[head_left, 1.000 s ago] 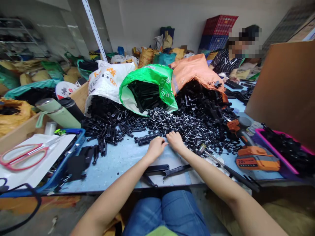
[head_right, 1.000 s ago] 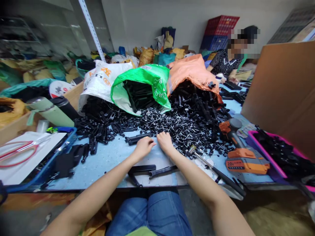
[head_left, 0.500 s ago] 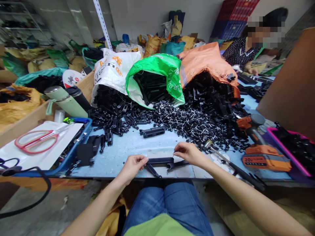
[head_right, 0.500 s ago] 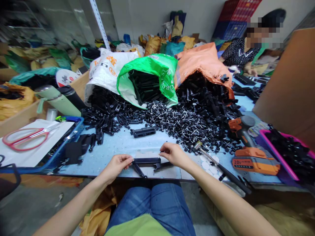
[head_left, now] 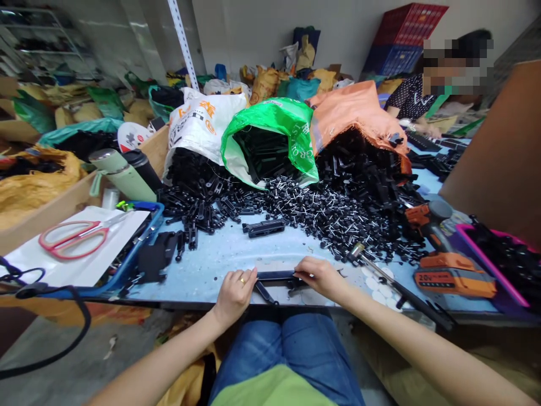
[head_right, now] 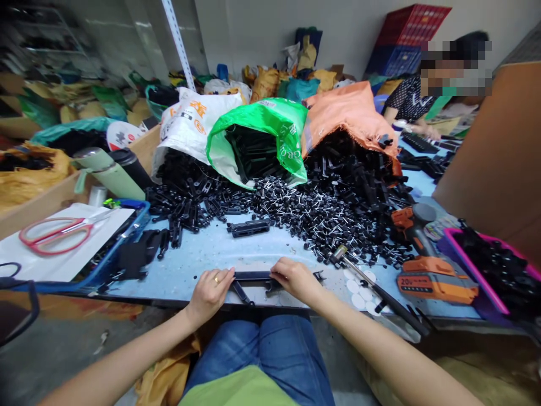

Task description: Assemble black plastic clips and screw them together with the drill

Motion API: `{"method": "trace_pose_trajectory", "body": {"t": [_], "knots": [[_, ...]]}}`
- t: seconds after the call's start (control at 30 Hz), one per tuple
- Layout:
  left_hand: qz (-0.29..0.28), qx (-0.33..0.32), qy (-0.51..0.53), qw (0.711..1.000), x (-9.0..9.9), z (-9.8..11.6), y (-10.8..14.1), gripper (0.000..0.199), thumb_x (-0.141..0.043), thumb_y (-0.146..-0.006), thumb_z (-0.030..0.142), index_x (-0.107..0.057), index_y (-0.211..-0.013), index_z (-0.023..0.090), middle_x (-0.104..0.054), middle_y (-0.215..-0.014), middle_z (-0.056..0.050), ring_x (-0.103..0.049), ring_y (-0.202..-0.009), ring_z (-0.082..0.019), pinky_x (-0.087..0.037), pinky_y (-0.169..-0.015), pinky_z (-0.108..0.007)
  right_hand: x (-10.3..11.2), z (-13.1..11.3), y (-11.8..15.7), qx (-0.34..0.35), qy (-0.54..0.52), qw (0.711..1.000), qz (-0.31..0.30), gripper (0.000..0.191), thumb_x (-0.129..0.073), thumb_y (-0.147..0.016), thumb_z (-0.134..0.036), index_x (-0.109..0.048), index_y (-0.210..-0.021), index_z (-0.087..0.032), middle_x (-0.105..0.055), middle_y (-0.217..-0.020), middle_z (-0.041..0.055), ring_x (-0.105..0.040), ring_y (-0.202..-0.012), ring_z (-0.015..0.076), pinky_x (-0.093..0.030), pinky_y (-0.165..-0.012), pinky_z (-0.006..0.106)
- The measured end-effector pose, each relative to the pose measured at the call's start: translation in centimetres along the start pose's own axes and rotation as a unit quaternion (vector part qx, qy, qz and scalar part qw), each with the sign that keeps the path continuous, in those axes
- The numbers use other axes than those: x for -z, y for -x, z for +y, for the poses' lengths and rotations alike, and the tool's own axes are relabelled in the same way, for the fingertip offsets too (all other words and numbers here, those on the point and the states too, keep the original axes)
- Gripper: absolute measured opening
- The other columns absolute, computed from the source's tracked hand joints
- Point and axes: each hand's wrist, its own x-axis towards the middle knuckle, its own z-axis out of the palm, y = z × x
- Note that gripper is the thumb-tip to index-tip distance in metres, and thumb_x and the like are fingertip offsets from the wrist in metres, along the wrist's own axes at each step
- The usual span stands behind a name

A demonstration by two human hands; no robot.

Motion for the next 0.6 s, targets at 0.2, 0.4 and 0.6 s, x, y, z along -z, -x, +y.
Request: {"method": "trace_pose_trajectory", "body": {"t": [0.2, 0.4, 0.6], "knots": [[-0.006, 0.001, 0.038, 0.999, 0.4, 2.4, -2.2, 0.036, -0.052, -0.085, 0.033, -0.051, -0.118, 0.015, -0.060, -0.114, -0.012, -0.050, -0.109, -0.027, -0.030, -0.094, -0.047, -2.3, 2.2, 3.0, 0.072, 0.001, 0.996, 0.045, 0.047, -0.057, -0.084, -0.035, -0.045, -0.128, -0.022, -0.056, -0.117, 0.0112, -0.055, -0.104, 0.0198, -0.047, -0.085, 0.032], [-0.174, 0.076, 0.129, 0.973, -1.8, 6.1, -5.5, 0.053, -0.061, -0.074, 0.048, -0.050, -0.113, 0.015, -0.061, -0.101, -0.011, -0.053, -0.095, -0.027, -0.040, -0.079, -0.039, -3.9, 3.5, 4.1, 0.044, 0.016, 0.996, 0.079, 0.054, -0.054, -0.085, -0.031, -0.035, -0.135, -0.022, -0.063, -0.089, 0.0075, -0.059, -0.081, 0.0188, -0.049, -0.071, 0.033], [-0.175, 0.082, 0.145, 0.970, -2.3, 6.0, -5.4, 0.045, -0.064, -0.073, 0.042, -0.050, -0.109, 0.017, -0.058, -0.102, -0.010, -0.051, -0.097, -0.027, -0.039, -0.080, -0.038, -2.5, 5.5, 2.9, 0.150, 0.044, 0.987, -0.019, 0.053, -0.056, -0.084, -0.036, -0.040, -0.132, -0.019, -0.063, -0.084, 0.0062, -0.057, -0.076, 0.0169, -0.046, -0.065, 0.029]]}}
